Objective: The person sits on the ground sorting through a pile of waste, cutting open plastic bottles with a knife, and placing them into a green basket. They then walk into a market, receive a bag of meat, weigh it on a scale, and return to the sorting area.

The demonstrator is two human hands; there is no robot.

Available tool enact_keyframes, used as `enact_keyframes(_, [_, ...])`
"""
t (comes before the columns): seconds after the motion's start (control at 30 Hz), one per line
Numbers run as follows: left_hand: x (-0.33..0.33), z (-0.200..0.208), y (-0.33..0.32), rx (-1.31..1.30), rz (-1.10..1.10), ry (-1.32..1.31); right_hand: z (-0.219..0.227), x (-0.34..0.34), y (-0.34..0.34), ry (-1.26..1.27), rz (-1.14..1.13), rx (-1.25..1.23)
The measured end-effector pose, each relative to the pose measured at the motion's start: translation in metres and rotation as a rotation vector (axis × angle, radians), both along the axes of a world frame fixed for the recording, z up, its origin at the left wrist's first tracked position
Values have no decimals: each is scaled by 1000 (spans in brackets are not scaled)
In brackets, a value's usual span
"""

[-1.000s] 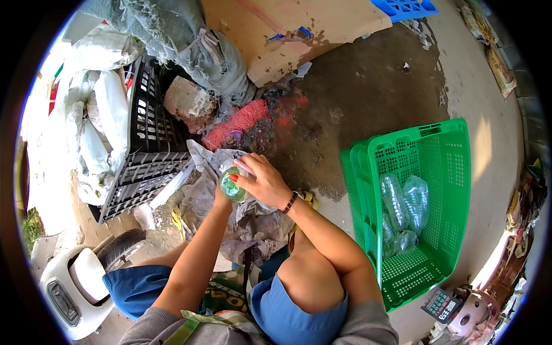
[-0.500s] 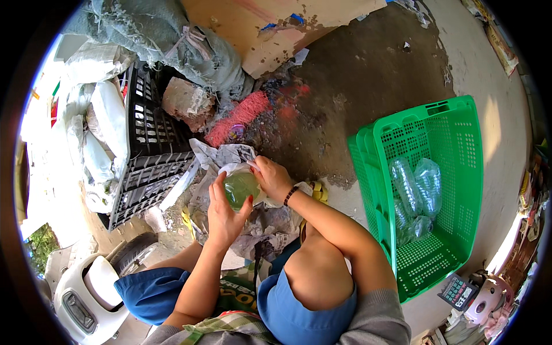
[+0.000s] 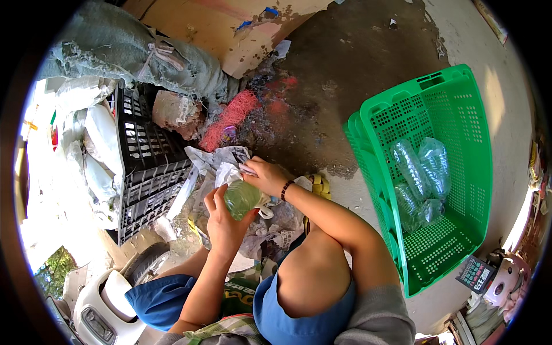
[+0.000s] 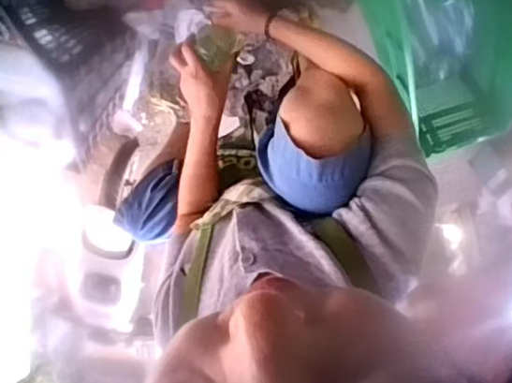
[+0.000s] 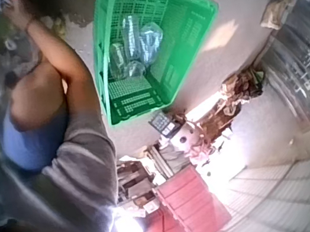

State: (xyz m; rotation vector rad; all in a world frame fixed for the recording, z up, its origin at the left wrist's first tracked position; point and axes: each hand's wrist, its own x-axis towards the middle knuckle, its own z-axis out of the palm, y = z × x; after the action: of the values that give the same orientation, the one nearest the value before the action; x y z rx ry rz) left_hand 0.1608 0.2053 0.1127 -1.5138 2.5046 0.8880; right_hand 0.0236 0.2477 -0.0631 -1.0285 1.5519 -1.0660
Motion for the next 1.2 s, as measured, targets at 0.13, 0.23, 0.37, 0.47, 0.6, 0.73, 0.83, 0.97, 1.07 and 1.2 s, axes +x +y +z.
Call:
enact_keyframes(0.13, [8,-16,1,-79,-82,62,-23,0,3,96,-18,3])
enact_keyframes(0.23, [18,-11,5,-92,-167,111,-46,4,15,203,7,67])
enact_keyframes(0.37, [28,34,14,-27,-156,134,-68,22,44,292,66,124])
enact_keyframes(0.47, [52,72,0,-24,-86,163,-83,34,58,254,122,141])
enact_keyframes(0.6, [83,125,-25,20,399,391,-75,37,80,378,278,198])
enact_keyframes(0.73, [103,151,-57,-222,425,424,-15,29,49,395,664,379])
enact_keyframes(0.83, [102,153,-77,-255,521,496,-2,24,24,591,769,417])
enact_keyframes(0.97, [120,165,-97,-259,563,519,-19,39,46,714,981,377])
enact_keyframes(1.07, [136,176,-109,-332,541,439,-42,41,72,762,1057,414])
enact_keyframes(1.2, [158,188,-117,-438,487,319,-18,33,60,597,912,474])
